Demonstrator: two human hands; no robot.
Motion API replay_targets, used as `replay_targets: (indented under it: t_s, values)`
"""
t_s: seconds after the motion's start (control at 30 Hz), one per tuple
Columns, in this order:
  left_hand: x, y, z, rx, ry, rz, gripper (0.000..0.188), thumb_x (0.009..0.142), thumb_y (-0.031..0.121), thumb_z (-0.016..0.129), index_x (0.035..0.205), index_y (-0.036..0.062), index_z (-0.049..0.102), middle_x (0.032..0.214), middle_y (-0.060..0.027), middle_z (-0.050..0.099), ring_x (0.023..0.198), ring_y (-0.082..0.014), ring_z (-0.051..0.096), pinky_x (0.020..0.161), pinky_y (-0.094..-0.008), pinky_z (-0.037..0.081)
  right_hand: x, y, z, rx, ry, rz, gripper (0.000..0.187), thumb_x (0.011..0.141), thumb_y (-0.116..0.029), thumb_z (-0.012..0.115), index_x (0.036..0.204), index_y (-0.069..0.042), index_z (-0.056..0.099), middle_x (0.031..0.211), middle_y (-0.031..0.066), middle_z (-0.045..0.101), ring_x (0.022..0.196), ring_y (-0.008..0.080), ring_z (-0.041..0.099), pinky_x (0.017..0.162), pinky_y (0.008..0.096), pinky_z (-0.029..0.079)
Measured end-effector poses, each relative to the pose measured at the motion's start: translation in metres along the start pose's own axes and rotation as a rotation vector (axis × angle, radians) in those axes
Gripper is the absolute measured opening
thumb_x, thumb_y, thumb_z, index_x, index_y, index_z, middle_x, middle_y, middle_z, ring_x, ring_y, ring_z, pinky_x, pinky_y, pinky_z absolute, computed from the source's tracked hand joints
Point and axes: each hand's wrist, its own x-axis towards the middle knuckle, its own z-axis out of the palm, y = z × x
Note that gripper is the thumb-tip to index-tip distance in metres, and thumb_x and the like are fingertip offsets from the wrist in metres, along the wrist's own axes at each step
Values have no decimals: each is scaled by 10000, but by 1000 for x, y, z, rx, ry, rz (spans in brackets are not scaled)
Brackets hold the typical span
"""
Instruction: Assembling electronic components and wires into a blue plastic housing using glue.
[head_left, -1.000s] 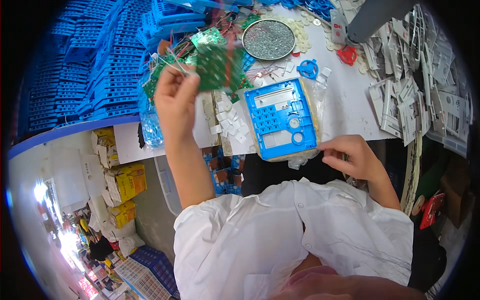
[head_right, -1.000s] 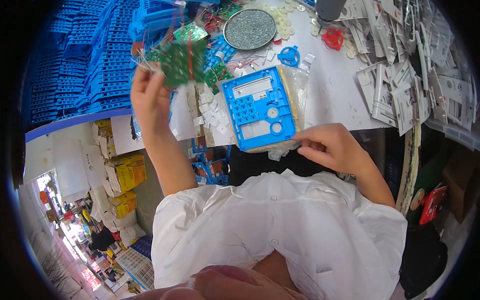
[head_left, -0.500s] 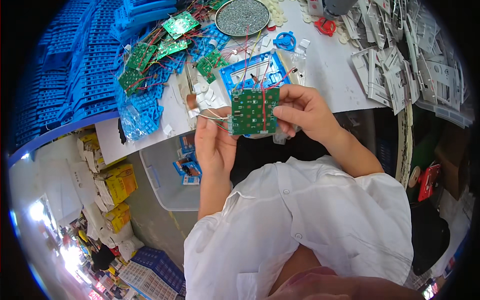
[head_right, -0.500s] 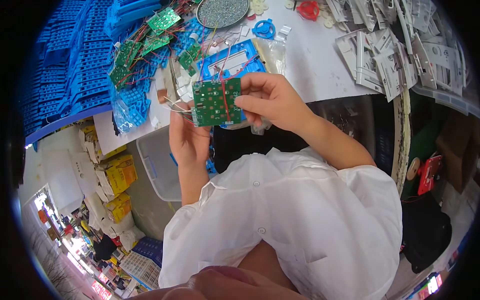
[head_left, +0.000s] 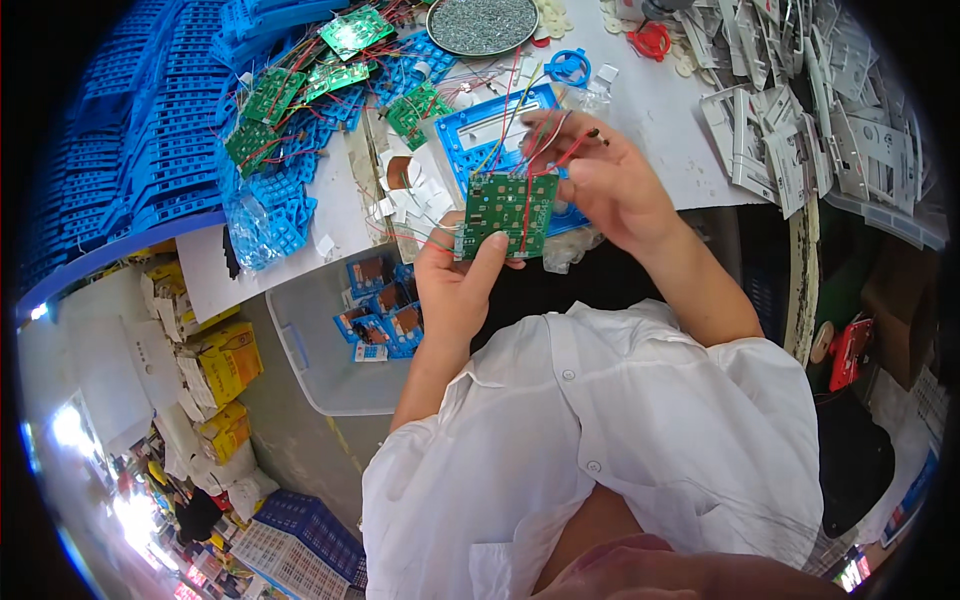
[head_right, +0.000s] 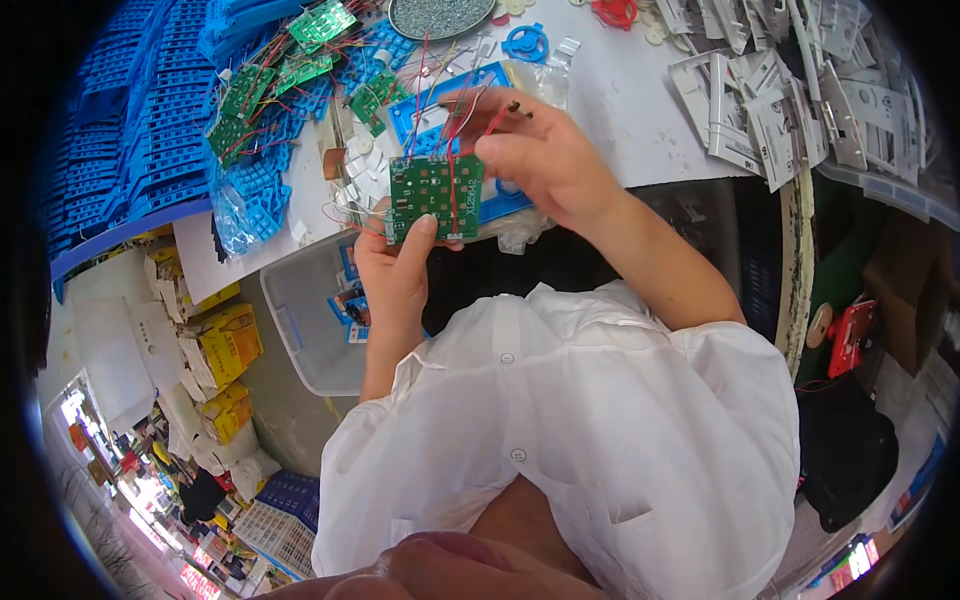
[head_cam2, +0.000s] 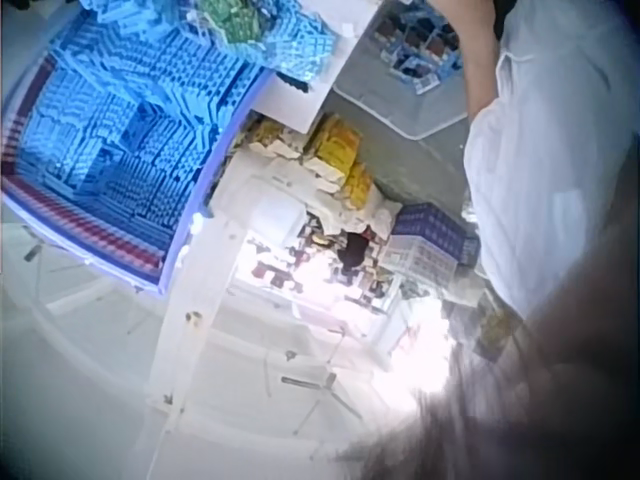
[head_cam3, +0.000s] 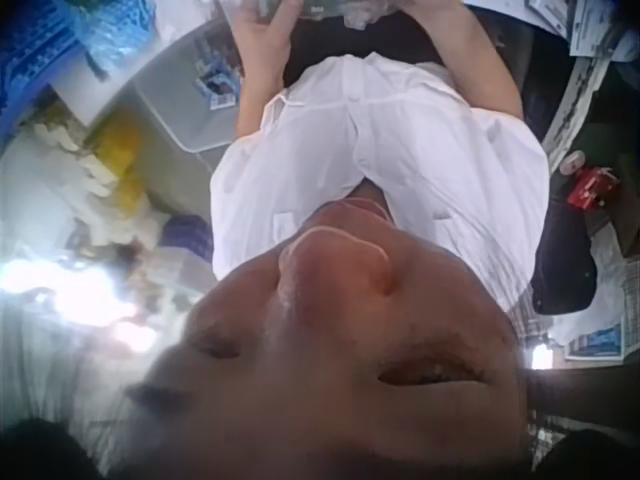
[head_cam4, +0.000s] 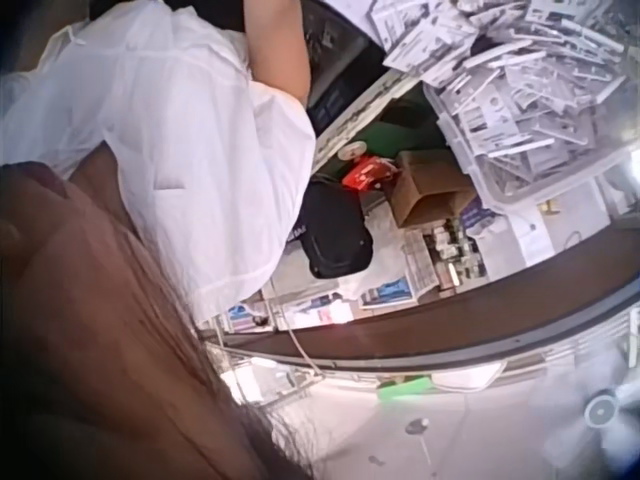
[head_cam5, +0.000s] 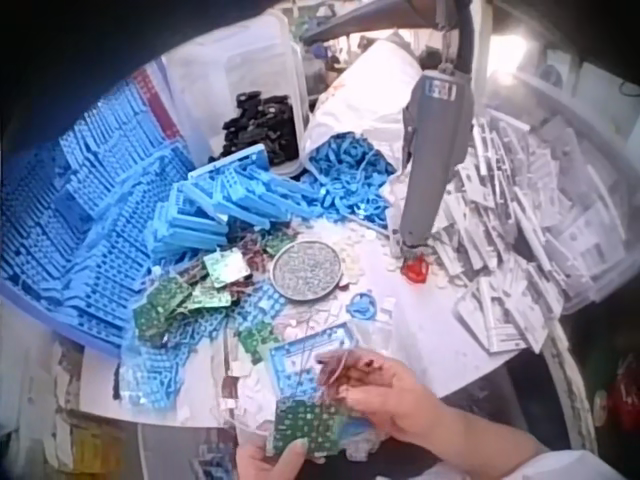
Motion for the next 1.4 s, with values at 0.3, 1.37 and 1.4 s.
replay_targets:
  t_s: [0.3, 1.37, 1.4]
  values:
    - [13, 35, -17, 902, 227, 868, 111, 818, -60, 701, 909, -20, 653, 869, -92, 652, 741, -177, 589, 674, -291, 467, -17, -22, 10, -731, 24, -492, 192, 833, -28, 699, 1023, -4, 688, 1080, 101, 648, 997, 170, 607, 860, 299, 486]
    - [-7, 79, -18, 957, -201, 770, 499, 687, -26, 683, 1181, 10, 620, 1121, -104, 614, 932, -231, 583, 839, -365, 471, 1, -34, 36, -158, -106, 248, 330, 926, -201, 557, 1132, 49, 620, 837, 87, 672, 636, 112, 631, 512, 238, 492]
    - [-3, 79, -20, 860, -105, 713, 484, 694, -12, 674, 1175, 1, 618, 1124, -101, 624, 920, -221, 587, 828, -358, 474, 7, -36, 34, -160, -140, 283, 326, 921, -202, 562, 1115, 50, 631, 813, 90, 671, 617, 113, 630, 507, 238, 488]
